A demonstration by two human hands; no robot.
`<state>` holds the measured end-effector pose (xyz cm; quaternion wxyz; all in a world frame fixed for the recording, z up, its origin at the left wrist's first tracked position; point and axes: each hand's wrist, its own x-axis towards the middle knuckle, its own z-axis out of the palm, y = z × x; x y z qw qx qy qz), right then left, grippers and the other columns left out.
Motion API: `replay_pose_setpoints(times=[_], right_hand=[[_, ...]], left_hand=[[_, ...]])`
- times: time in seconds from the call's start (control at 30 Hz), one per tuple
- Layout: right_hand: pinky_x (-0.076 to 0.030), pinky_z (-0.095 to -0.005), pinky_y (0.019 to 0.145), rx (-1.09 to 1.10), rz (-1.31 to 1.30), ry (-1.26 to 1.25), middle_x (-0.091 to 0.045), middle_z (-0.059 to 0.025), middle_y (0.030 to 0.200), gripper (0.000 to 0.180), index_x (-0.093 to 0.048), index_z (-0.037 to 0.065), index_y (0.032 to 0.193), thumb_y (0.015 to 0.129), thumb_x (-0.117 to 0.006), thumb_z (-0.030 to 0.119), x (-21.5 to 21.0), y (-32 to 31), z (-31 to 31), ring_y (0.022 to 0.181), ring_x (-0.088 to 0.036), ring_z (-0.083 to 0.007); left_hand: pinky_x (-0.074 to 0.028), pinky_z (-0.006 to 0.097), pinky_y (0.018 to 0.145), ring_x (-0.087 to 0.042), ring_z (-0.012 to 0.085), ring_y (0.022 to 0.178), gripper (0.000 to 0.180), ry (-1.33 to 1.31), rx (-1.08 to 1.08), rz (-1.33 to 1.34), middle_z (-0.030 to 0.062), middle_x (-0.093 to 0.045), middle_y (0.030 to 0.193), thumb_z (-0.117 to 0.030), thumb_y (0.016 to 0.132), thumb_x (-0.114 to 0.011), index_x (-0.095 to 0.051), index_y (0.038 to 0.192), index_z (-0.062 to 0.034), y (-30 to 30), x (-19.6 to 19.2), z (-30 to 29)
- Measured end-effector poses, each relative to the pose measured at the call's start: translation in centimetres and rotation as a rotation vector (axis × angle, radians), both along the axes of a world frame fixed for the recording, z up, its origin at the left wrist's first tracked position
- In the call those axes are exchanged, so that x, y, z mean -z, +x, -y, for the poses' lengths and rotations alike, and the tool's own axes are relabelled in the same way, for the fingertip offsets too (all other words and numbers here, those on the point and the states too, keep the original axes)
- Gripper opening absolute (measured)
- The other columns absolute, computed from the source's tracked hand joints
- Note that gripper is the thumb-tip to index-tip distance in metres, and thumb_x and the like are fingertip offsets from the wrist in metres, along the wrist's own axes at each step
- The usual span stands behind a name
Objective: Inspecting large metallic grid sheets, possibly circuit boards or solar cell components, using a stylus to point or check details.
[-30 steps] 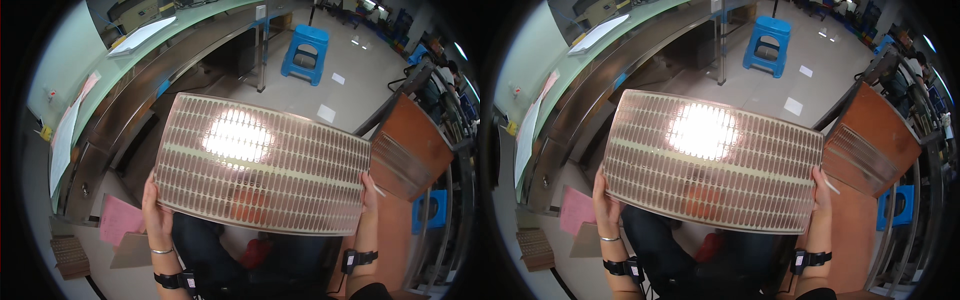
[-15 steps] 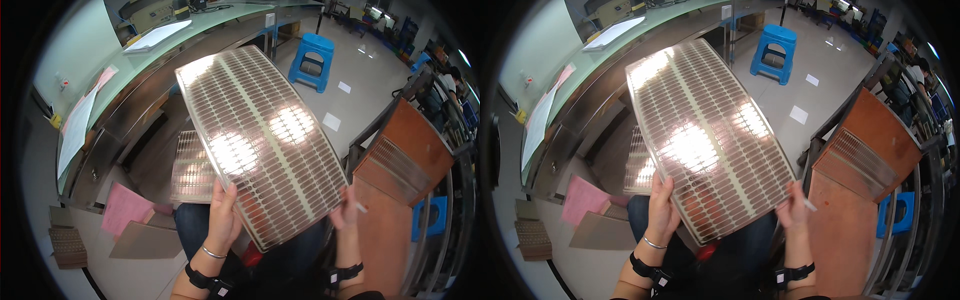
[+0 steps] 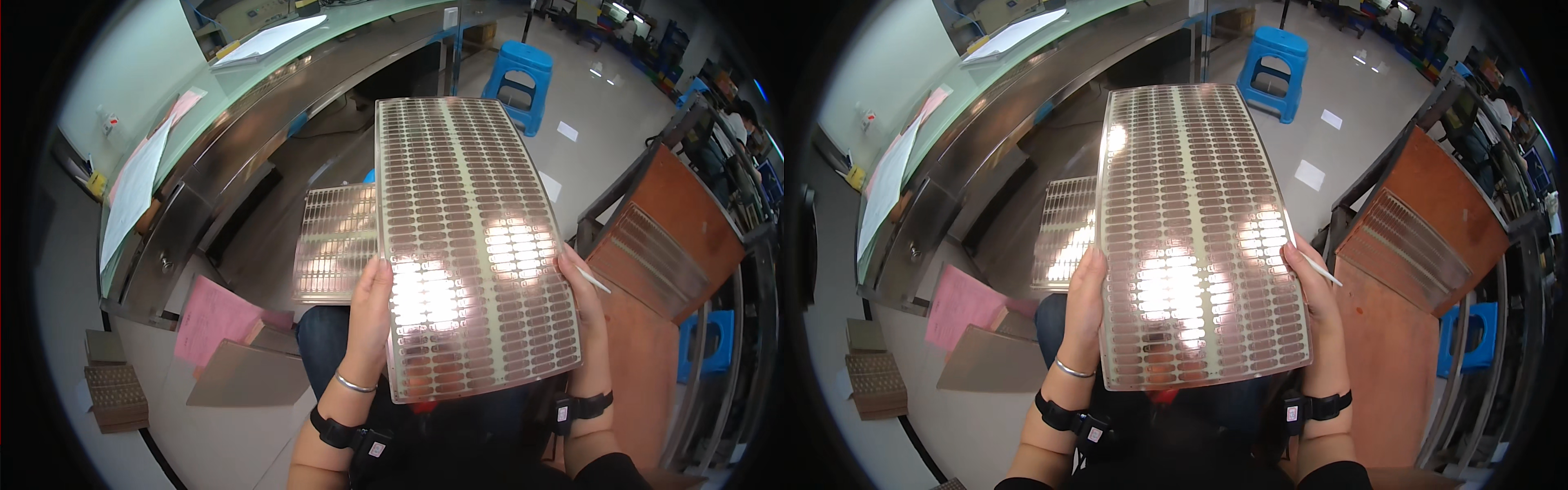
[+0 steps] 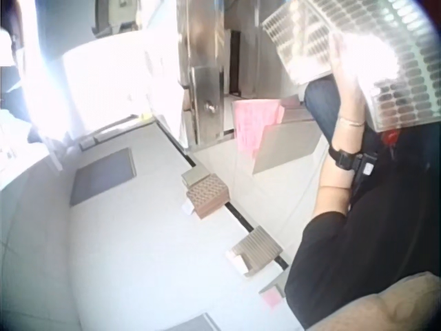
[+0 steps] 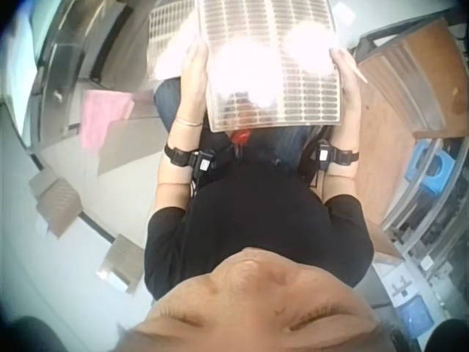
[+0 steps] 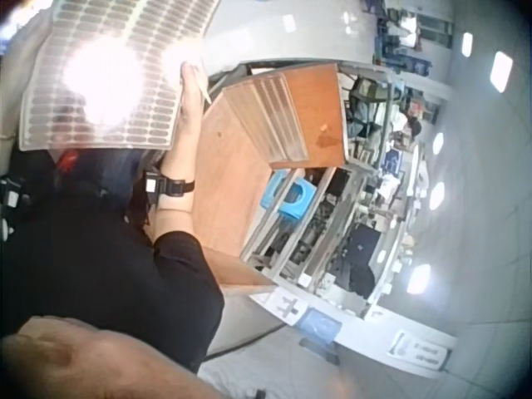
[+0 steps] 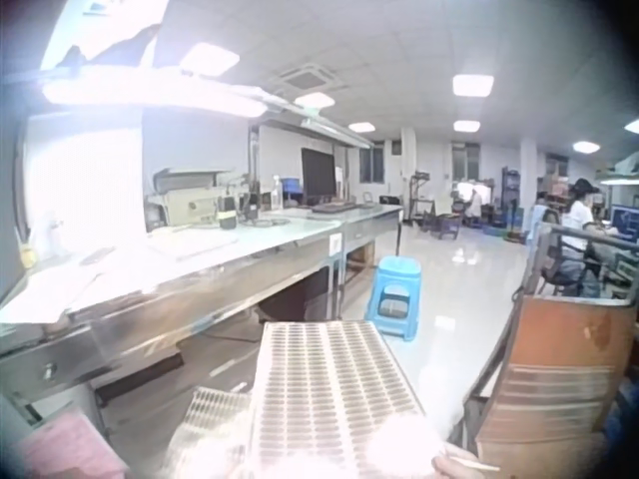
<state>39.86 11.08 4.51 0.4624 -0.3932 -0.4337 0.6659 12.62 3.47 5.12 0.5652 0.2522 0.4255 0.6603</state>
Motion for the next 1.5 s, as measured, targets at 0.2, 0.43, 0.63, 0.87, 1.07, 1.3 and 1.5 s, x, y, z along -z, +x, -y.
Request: replay_pose_setpoints(times=[0.2,0.43,0.63,0.87,1.07,1.3,1.5], right_hand=[[-0.042,-0.0192,0.075,0.013,-0.054,0.0,-0.059,-0.004,0.102,0.041,-0.045,-0.003,0.124,0.092,-0.049,0.023,-1.6,-0.9,0.8,0.089,-0.054,-0.0065],[-0.043,-0.0246,0.084,-0.016,-0.029,0.068,-0.058,-0.0091,0.111,0.04,-0.047,-0.002,0.123,0.092,-0.048,0.024,-2.0,-0.7,0.9,0.099,-0.055,-0.0126],[-0.043,-0.0254,0.085,-0.058,0.036,0.139,-0.058,-0.0095,0.112,0.041,-0.047,-0.002,0.123,0.092,-0.049,0.025,-3.3,-1.7,1.3,0.101,-0.054,-0.0139],[-0.042,-0.0256,0.088,-0.06,-0.037,0.137,-0.057,-0.0098,0.114,0.043,-0.046,-0.003,0.125,0.092,-0.05,0.025,-3.0,-1.4,1.1,0.103,-0.054,-0.0139],[-0.042,-0.0252,0.087,0.003,-0.014,0.163,-0.058,-0.0091,0.112,0.043,-0.045,-0.002,0.126,0.092,-0.05,0.024,-1.7,-0.6,0.3,0.103,-0.054,-0.0137],[-0.042,-0.0329,0.094,0.12,-0.5,0.104,-0.051,-0.012,0.122,0.042,-0.034,0.001,0.133,0.093,-0.046,0.011,-0.6,-4.4,1.4,0.109,-0.053,-0.0193],[-0.039,-0.0394,0.1,0.155,-0.82,0.085,-0.048,-0.0127,0.128,0.044,-0.039,0.003,0.129,0.094,-0.044,0.03,1.5,-2.8,1.8,0.118,-0.046,-0.0234]], left_hand=[[-0.046,0.022,0.078,-0.056,0.0079,0.09,0.03,0.057,0.012,-0.038,0.0034,-0.06,0.101,-0.023,0.097,-0.043,-0.052,0.115,-0.0009,-0.4,0.2,0.0],[-0.046,0.021,0.077,-0.056,0.0077,0.087,0.03,0.031,0.018,-0.046,0.0029,-0.06,0.1,-0.022,0.096,-0.045,-0.052,0.116,-0.0012,-1.1,0.9,-0.1],[-0.045,0.019,0.073,-0.056,0.0057,0.084,0.026,0.039,-0.004,-0.107,0.0012,-0.06,0.095,-0.022,0.095,-0.046,-0.055,0.109,-0.0018,-2.5,2.6,0.0],[-0.047,0.021,0.074,-0.057,0.0071,0.085,0.026,0.038,0.007,-0.084,0.0037,-0.062,0.095,-0.022,0.096,-0.044,-0.055,0.106,-0.0006,-1.9,2.3,-0.3],[-0.048,0.028,0.085,-0.058,0.0169,0.098,0.045,-0.022,0.019,0.149,0.0102,-0.057,0.113,-0.037,0.098,-0.032,-0.045,0.123,-0.0017,-1.5,0.7,-0.1],[-0.033,0.039,0.104,-0.041,0.022,0.123,0.052,0.37,0.093,0.744,0.0087,-0.042,0.134,-0.044,0.096,-0.031,-0.037,0.133,-0.0087,1.9,0.8,1.9],[-0.042,0.038,0.096,-0.052,0.0184,0.111,0.037,-0.014,-0.008,0.483,0.0028,-0.054,0.119,-0.023,0.091,-0.053,-0.044,0.125,-0.0094,1.4,2.9,2.3]])
